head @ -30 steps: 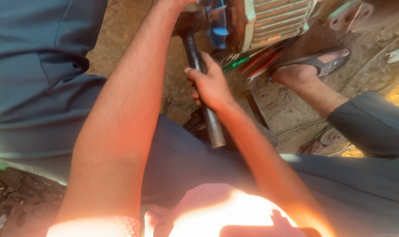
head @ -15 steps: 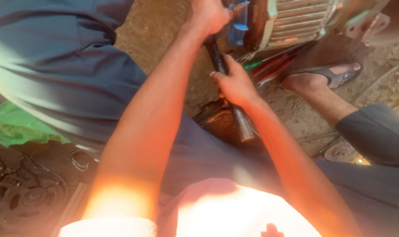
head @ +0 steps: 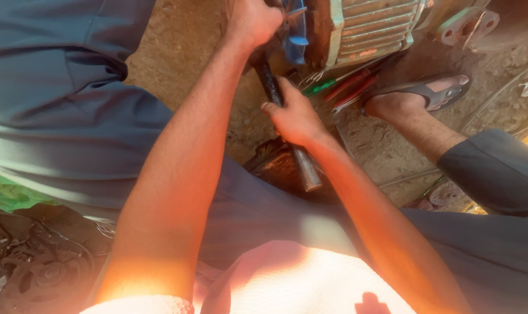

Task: The person sits on the ground repairing an electric water pump motor. They fit a blue fan impeller onto the motor shaft, tap it into place with a hammer, tighten components with pliers and a screwdriver, and reposition the pump while working on its rear end.

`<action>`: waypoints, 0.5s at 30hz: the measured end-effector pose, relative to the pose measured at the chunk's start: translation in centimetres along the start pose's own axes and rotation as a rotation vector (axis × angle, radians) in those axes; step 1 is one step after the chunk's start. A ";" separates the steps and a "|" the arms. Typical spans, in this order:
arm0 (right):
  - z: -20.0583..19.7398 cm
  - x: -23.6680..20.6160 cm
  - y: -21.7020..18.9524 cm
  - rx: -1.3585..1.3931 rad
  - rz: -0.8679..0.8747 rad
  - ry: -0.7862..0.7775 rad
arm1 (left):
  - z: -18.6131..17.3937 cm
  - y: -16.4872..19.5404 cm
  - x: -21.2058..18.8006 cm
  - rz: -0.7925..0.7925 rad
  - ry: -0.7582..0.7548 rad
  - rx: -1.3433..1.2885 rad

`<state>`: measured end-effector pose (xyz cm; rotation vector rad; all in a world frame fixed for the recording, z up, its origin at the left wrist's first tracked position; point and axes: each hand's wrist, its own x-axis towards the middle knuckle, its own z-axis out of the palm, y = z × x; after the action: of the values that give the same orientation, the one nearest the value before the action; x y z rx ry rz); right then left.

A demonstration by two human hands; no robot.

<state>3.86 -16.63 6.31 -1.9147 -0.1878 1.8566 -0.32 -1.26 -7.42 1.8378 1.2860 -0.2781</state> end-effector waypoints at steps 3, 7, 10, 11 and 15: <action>-0.1 -0.3 -0.3 0.012 0.000 0.001 | 0.5 -0.5 1.4 -0.001 -0.083 0.091; -0.2 -0.6 -0.7 -0.015 0.039 0.011 | 0.5 -1.2 2.4 0.151 -0.131 0.185; -0.2 -0.5 -0.8 -0.012 0.011 0.017 | 0.6 -1.6 3.2 0.237 -0.062 0.230; -0.1 -0.4 -0.8 -0.018 -0.006 0.010 | 0.6 -1.6 3.4 0.240 -0.101 0.247; 0.1 0.1 -0.9 0.084 0.055 -0.088 | 0.7 -1.8 4.2 0.223 -0.280 0.318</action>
<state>4.01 -15.76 6.61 -1.7998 -0.0844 1.9549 0.24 1.19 -11.31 2.0996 0.8729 -0.6225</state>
